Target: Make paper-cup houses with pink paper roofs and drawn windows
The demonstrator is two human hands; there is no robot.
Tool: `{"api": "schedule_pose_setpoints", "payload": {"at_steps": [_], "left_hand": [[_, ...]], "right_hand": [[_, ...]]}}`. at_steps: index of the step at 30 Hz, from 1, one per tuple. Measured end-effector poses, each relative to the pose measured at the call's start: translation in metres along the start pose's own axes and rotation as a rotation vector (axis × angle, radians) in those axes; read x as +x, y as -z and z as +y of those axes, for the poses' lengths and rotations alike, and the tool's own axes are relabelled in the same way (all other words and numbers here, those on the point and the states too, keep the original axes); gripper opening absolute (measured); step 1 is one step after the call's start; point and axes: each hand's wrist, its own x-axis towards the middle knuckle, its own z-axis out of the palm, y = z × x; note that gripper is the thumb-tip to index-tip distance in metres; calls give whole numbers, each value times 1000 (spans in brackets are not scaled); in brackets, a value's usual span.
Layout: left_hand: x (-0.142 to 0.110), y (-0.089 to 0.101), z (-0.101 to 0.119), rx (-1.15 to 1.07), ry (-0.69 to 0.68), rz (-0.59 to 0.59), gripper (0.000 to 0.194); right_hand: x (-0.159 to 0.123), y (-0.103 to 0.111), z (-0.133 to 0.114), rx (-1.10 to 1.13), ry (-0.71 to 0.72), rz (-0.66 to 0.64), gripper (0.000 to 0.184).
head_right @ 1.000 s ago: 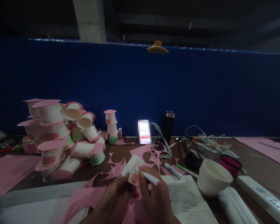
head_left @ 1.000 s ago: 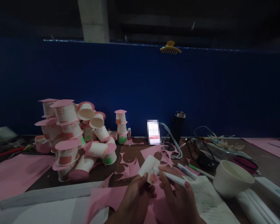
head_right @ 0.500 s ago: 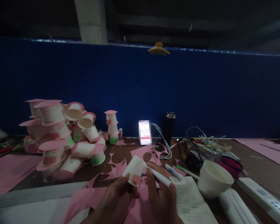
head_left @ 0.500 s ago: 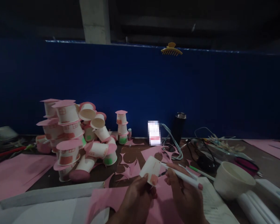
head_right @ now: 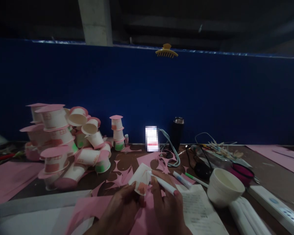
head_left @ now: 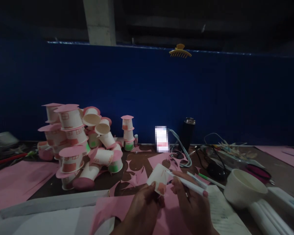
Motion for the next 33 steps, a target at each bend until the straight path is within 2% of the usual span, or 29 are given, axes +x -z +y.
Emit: {"api": "schedule_pose_setpoints", "payload": {"at_steps": [5, 9, 16, 27, 33], "left_hand": [[-1, 0, 1, 22, 18, -10, 13], [-2, -1, 1, 49, 38, 21, 16], [-2, -5, 2, 10, 11, 43, 11], [-6, -8, 5, -63, 82, 96, 10], [-4, -8, 5, -113, 58, 53, 7]], "right_hand": [[-2, -2, 3, -23, -37, -41, 23], [-1, -2, 4, -1, -10, -29, 24], [0, -2, 1, -14, -8, 0, 26], [-1, -2, 7, -50, -18, -20, 26], [0, -2, 5, -81, -2, 2, 28]]}}
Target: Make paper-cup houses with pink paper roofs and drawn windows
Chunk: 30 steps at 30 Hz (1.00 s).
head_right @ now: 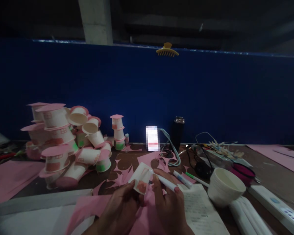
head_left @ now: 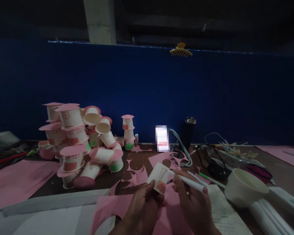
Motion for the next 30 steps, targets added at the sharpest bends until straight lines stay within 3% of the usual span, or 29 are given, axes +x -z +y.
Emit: {"api": "schedule_pose_setpoints", "payload": {"at_steps": [30], "left_hand": [[2, 7, 1, 18, 46, -19, 18]], "right_hand": [[-1, 0, 2, 18, -32, -29, 28]]}}
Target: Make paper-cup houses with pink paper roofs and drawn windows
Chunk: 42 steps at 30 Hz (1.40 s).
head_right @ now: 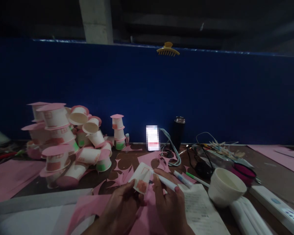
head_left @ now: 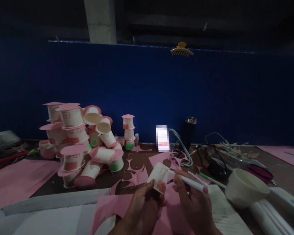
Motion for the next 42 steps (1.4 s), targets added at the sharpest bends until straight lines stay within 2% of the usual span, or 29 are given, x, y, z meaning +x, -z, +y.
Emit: {"api": "schedule_pose_setpoints", "payload": {"at_steps": [5, 11, 16, 21, 30, 35, 42], "left_hand": [[0, 0, 0, -12, -31, 11, 14], [0, -1, 1, -4, -40, -1, 16], [0, -1, 1, -3, -36, 0, 15], [1, 0, 0, 3, -40, -26, 17], [2, 3, 1, -5, -35, -36, 19], [1, 2, 2, 12, -37, 2, 17], [2, 2, 2, 20, -40, 31, 15]], "right_hand": [[0, -2, 0, 53, 43, 17, 28], [0, 0, -3, 21, -10, -22, 30], [0, 0, -2, 1, 51, -12, 33], [-1, 0, -3, 40, 39, -85, 28], [-1, -2, -5, 77, 105, -22, 26], [-7, -4, 0, 65, 24, -78, 27], [-5, -2, -4, 110, -3, -83, 26]]}}
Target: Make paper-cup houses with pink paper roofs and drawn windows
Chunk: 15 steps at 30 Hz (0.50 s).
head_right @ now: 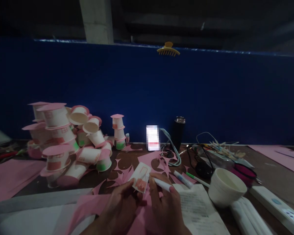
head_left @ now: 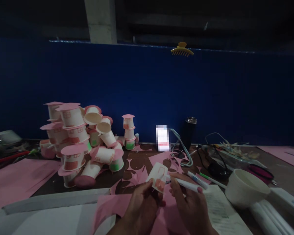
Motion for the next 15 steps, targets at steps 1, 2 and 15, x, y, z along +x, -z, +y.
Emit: {"api": "schedule_pose_setpoints", "payload": {"at_steps": [1, 2, 15], "left_hand": [[0, 0, 0, 6, -12, 3, 16], [0, 0, -1, 11, -25, 5, 16], [-3, -5, 0, 1, -17, -38, 18]], "right_hand": [[1, 1, -1, 6, -14, 5, 25], [1, 2, -3, 14, -25, 14, 25], [-1, -5, -9, 34, 101, 16, 20]]}}
